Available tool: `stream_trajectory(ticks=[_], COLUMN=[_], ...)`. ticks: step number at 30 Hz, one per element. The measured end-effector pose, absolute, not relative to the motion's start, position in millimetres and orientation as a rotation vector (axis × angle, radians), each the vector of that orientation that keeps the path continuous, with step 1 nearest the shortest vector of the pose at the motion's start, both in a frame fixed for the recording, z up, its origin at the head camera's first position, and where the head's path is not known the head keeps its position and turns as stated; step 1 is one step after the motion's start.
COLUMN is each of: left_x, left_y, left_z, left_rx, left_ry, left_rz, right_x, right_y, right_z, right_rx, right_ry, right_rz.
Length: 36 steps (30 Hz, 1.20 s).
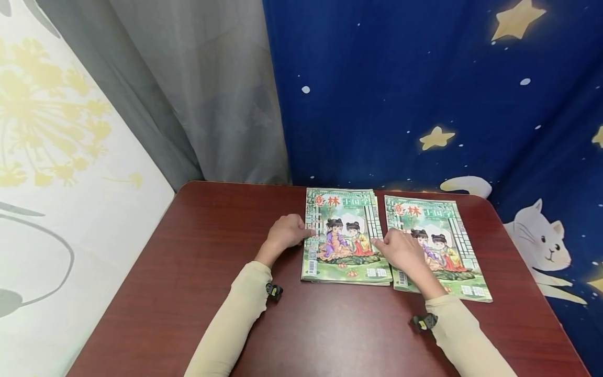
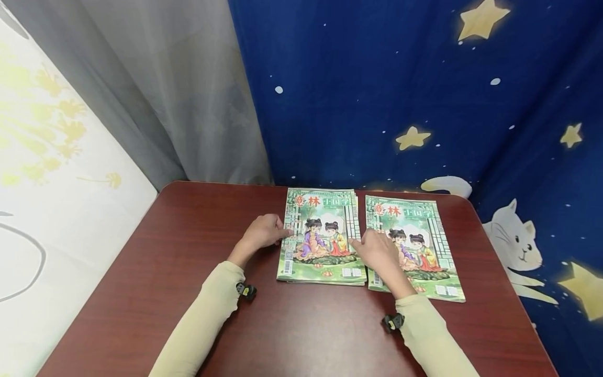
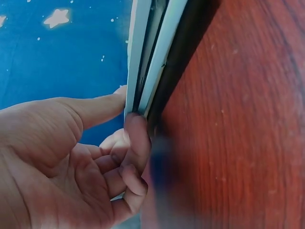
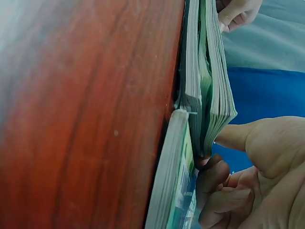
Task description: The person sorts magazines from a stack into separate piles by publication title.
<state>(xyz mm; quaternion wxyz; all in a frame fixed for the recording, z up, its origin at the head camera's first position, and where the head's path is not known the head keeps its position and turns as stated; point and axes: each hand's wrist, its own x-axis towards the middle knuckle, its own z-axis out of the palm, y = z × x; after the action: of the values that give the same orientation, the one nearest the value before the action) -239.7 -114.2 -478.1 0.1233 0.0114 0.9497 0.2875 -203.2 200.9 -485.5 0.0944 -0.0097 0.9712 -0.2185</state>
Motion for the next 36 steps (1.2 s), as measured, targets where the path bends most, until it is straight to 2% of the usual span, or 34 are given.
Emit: stream_trajectory(ticks=[8, 10, 22, 36], left_x=[-237.5, -244.1, -240.2, -237.1], left_y=[-110.9, -115.5, -119.0, -122.0], left_z=[-475.5, -487.1, -486.9, -489.3], left_rx=[0.074, 0.107, 0.063, 0.121], left_ry=[2.860, 2.818, 2.459, 2.255], left_rz=[0.872, 0.952, 1.446, 1.745], right_x=[-197.6, -197.7, -199.3, -202.6], right_y=[197.3, 197.1, 195.4, 214.3], right_z=[-481.8, -481.6, -481.4, -474.6], right_rx=[-0.056, -0.055, -0.056, -0.024], right_ry=[2.966, 2.970, 2.981, 2.749], right_rz=[-0.565, -0.565, -0.647, -1.061])
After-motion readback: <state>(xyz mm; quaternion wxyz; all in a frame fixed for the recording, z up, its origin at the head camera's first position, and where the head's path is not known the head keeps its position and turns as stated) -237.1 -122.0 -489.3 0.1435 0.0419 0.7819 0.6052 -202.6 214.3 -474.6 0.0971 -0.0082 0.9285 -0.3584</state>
